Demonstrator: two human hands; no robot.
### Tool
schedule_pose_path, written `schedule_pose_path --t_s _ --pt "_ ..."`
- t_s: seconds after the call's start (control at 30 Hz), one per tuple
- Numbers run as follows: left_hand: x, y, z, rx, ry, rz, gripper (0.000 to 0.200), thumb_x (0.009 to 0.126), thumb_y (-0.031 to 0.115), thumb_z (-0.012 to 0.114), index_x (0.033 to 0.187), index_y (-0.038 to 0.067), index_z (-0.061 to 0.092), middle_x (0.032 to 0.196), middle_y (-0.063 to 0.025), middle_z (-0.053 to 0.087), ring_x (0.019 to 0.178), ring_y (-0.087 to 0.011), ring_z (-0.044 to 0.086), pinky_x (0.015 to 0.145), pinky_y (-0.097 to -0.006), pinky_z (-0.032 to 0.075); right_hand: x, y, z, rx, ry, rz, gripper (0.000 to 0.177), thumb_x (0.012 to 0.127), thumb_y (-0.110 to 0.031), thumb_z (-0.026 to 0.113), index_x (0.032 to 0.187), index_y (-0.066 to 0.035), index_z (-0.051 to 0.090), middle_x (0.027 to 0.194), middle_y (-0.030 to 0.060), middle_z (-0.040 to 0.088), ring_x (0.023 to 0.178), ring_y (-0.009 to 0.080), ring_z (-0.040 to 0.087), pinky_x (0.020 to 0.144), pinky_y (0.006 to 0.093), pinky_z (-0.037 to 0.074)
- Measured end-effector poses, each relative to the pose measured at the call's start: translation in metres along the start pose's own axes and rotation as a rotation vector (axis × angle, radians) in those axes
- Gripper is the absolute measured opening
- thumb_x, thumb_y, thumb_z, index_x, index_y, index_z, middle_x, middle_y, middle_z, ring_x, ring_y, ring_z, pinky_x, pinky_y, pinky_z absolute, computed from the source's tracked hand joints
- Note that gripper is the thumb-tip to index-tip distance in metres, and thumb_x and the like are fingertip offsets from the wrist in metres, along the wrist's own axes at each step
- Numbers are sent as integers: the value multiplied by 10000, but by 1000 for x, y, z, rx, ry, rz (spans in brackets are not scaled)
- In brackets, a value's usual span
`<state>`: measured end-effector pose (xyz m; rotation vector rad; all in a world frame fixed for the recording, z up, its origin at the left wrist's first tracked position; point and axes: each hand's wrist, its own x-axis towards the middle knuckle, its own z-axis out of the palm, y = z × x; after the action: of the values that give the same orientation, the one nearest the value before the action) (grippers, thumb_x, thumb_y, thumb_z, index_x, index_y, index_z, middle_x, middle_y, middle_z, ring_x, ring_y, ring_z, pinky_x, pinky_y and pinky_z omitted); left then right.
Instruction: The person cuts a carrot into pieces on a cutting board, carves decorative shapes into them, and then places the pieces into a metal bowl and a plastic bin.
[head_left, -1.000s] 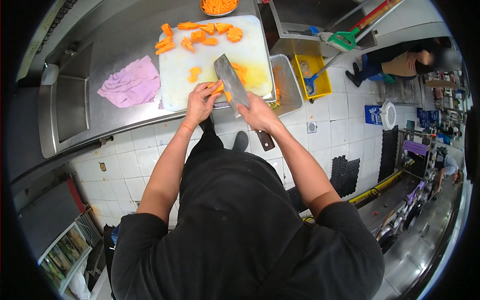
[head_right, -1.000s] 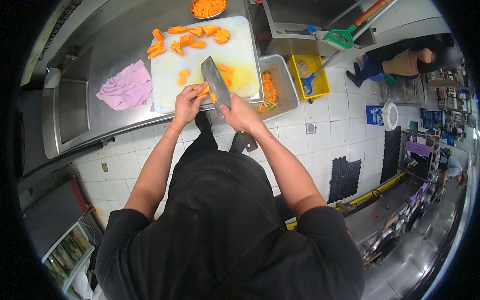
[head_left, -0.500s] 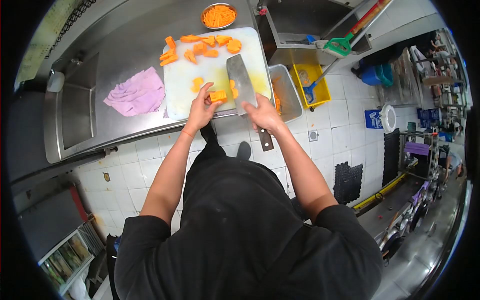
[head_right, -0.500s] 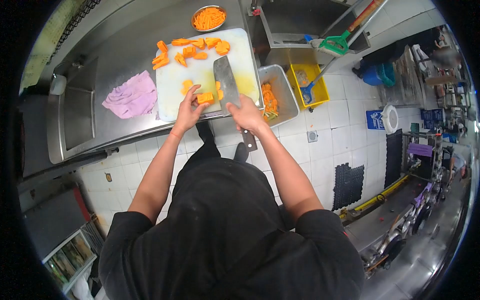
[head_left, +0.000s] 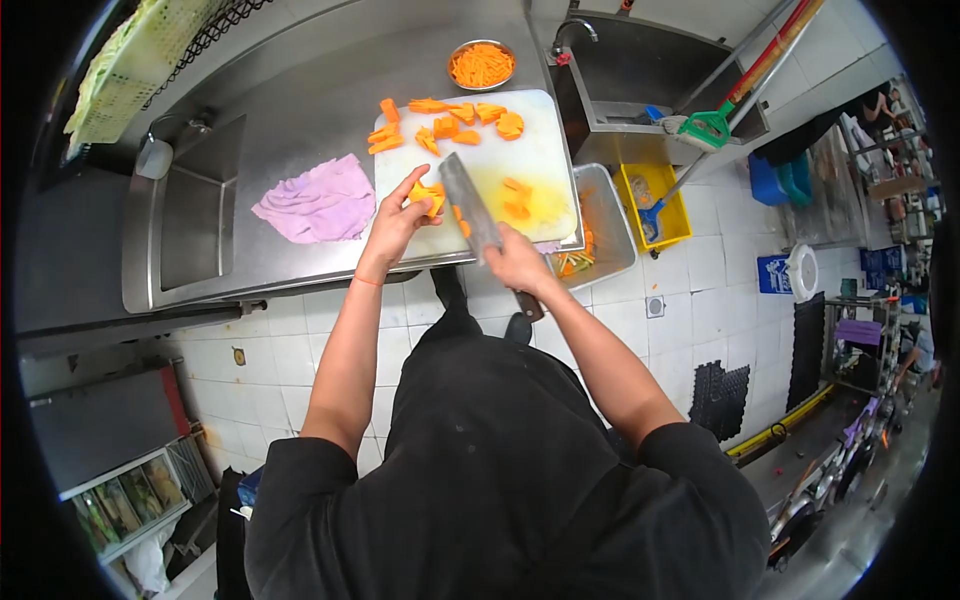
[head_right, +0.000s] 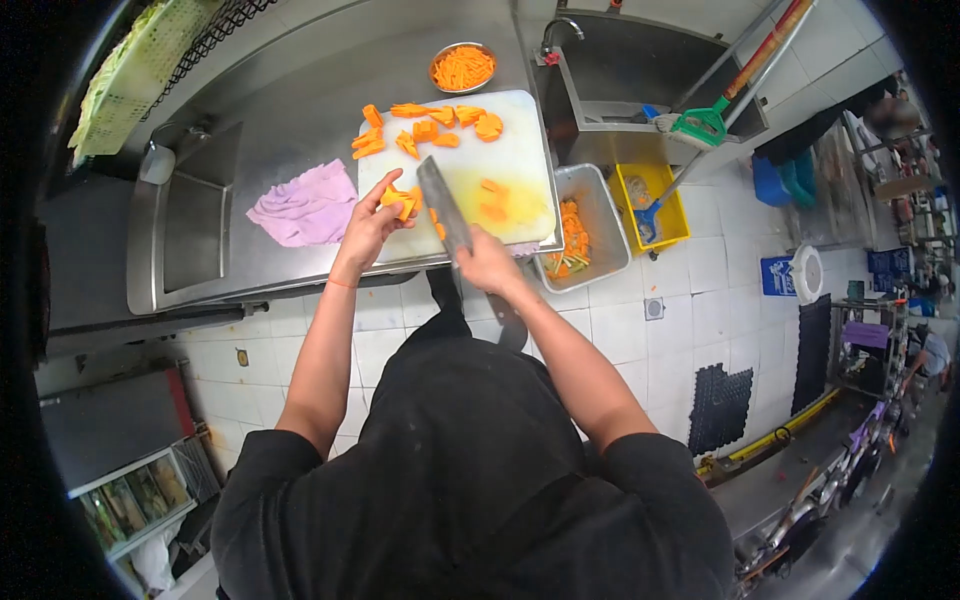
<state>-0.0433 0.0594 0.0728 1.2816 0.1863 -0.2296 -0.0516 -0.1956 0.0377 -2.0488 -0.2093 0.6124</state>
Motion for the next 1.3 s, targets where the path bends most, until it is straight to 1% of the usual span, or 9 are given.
schedule_pose_path --t_s 0.1,0.3,0.6,0.67,0.87,0.93,1.0,1.1,1.3 --pt "-2 6 1 207 35 82 558 1073 65 629 1613 73 487 1276 -112 687 1078 -191 723 882 -331 626 17 -9 32 -59 56 -132 413 1004 -202 590 1299 87 586 1071 385 714 1019 548 706 954 564 548" --pt "-14 10 11 122 126 124 627 994 0 723 1581 58 508 1221 -92 671 1049 -155 695 935 -306 604 18 -4 31 -133 11 32 377 1002 -211 612 1216 98 582 1119 400 702 1104 556 679 1000 601 523" --pt "-12 -8 42 410 23 374 771 906 -124 754 1596 63 463 1355 -75 494 1171 -180 666 975 -288 586 -18 87 -66 -209 392 115 443 1008 -246 629 1272 110 627 1160 370 714 1144 513 694 1025 548 536" --pt "-12 -6 53 431 32 394 706 909 -106 753 1546 50 492 1351 -90 539 1161 -193 680 954 -297 593 -29 88 -93 -117 409 143 413 993 -220 640 1250 104 637 1126 385 709 1043 531 716 962 541 565" --pt "3 -13 64 384 -3 347 615 903 -66 788 1434 60 505 1362 -63 586 1192 -170 661 951 -296 567 -45 117 -147 113 415 404 511 1023 -166 649 1448 82 509 878 211 722 648 308 724 556 458 580" --pt "14 -23 64 628 4 369 636 888 21 828 1440 66 515 1328 -76 642 1217 -194 651 950 -340 555 -49 129 -150 740 344 358 633 1048 -145 632 1580 41 345 748 112 623 553 204 629 455 390 526" --pt "32 -48 59 772 35 434 631 874 82 844 1427 76 540 1302 -85 664 1216 -243 647 999 -381 523 -49 159 -142 854 394 379 545 1051 -128 614 1515 14 366 712 91 574 473 214 559 412 396 502" --pt "47 -77 56 1034 80 469 647 859 184 866 1426 92 568 1303 -100 688 1253 -300 617 1099 -439 437 -36 238 -125 547 484 606 139 1033 -131 605 1126 -60 530 738 102 600 485 219 582 412 409 512" --pt "51 -87 61 1089 100 388 814 840 236 908 1517 84 484 1434 -74 683 1349 -301 596 1178 -445 332 -33 331 -94 618 414 781 177 988 -128 647 1021 26 567 744 154 648 484 241 599 413 445 520"
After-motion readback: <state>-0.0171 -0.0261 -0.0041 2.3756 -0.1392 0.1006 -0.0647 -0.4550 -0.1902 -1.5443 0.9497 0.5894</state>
